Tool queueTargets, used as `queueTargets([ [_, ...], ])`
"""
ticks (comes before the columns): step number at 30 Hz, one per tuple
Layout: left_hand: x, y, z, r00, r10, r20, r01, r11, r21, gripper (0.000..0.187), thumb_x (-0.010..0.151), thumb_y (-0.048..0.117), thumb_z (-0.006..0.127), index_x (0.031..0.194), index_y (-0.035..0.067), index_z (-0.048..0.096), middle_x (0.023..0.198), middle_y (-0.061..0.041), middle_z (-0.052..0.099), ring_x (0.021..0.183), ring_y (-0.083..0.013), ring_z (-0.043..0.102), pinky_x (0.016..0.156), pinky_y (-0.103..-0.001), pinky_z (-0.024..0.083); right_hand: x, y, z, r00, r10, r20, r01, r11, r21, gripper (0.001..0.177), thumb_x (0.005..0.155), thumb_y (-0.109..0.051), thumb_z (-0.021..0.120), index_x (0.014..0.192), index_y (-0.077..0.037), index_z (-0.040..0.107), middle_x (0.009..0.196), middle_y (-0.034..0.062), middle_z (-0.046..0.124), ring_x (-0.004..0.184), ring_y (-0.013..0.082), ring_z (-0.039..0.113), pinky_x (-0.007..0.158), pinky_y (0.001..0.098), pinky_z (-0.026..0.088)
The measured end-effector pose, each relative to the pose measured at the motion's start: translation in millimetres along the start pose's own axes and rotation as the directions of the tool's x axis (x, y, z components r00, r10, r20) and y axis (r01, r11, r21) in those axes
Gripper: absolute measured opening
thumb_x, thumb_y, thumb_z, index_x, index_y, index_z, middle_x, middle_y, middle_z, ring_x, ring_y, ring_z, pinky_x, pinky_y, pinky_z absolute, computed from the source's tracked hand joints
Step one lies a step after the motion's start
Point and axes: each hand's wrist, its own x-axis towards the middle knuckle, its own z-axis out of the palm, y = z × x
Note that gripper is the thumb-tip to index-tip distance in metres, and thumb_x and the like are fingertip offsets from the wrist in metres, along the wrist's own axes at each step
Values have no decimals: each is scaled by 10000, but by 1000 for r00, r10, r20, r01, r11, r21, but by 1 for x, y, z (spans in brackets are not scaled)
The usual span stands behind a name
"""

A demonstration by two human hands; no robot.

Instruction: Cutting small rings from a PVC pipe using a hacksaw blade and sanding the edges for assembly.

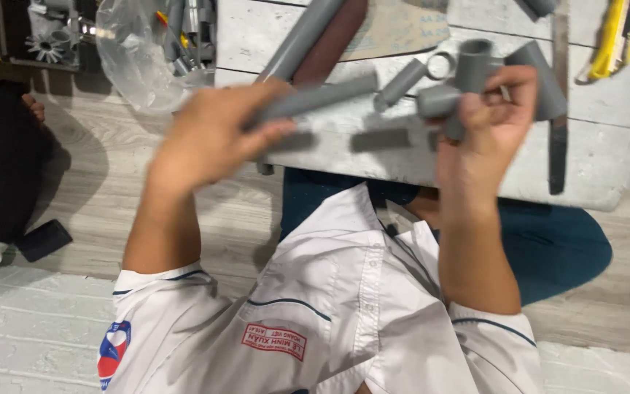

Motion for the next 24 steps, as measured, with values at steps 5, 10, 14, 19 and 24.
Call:
queueTargets([
  [5, -22, -146, -19, 774, -82, -628, -412, 688, -598, 360, 1090, -36, 476, 1427, 71, 407, 1132, -196, 544, 997, -266, 513, 997, -379, 429, -8, 16, -45, 978, 74, -196, -107, 981, -163, 463, 886, -286, 658, 1284, -164, 456, 1156, 79, 546, 948, 187, 606, 729, 274, 466],
  [10, 7, -283, 20, 581, -207, -787, -145, 925, -351, 335, 1050, 105, 622, 1321, 28, 441, 1130, -180, 578, 994, -257, 544, 892, -371, 444, -15, 12, -37, 962, 109, -251, -165, 963, -215, 353, 886, -262, 598, 1196, -194, 444, 1083, 52, 538, 890, 169, 600, 662, 244, 429],
  [14, 31, -313, 47, 749, -331, -574, 164, 932, -324, 288, 937, 44, 655, 1194, 66, 527, 1147, -161, 641, 1013, -337, 675, 836, -447, 585, -18, 7, -26, 960, 132, -248, -205, 933, -297, 336, 915, -238, 582, 1209, -191, 426, 1022, -9, 555, 854, 113, 607, 795, 178, 485],
  [19, 35, -373, 96, 752, -476, -456, 385, 879, -283, 449, 857, 154, 657, 1274, 21, 559, 1199, -188, 614, 1075, -331, 599, 914, -393, 472, -18, 18, -47, 945, 175, -277, -254, 925, -283, 366, 917, -227, 601, 1251, -219, 451, 1051, 14, 575, 915, 123, 608, 754, 227, 519],
  [24, 46, -380, 81, 750, -612, -250, 534, 784, -316, 637, 955, 643, 341, 1252, 139, 592, 1202, -210, 513, 1064, -382, 555, 902, -489, 436, -19, 27, -70, 911, 182, -370, -291, 919, -265, 346, 932, -233, 572, 1262, -201, 471, 1098, 30, 561, 927, 111, 613, 603, 219, 518],
])
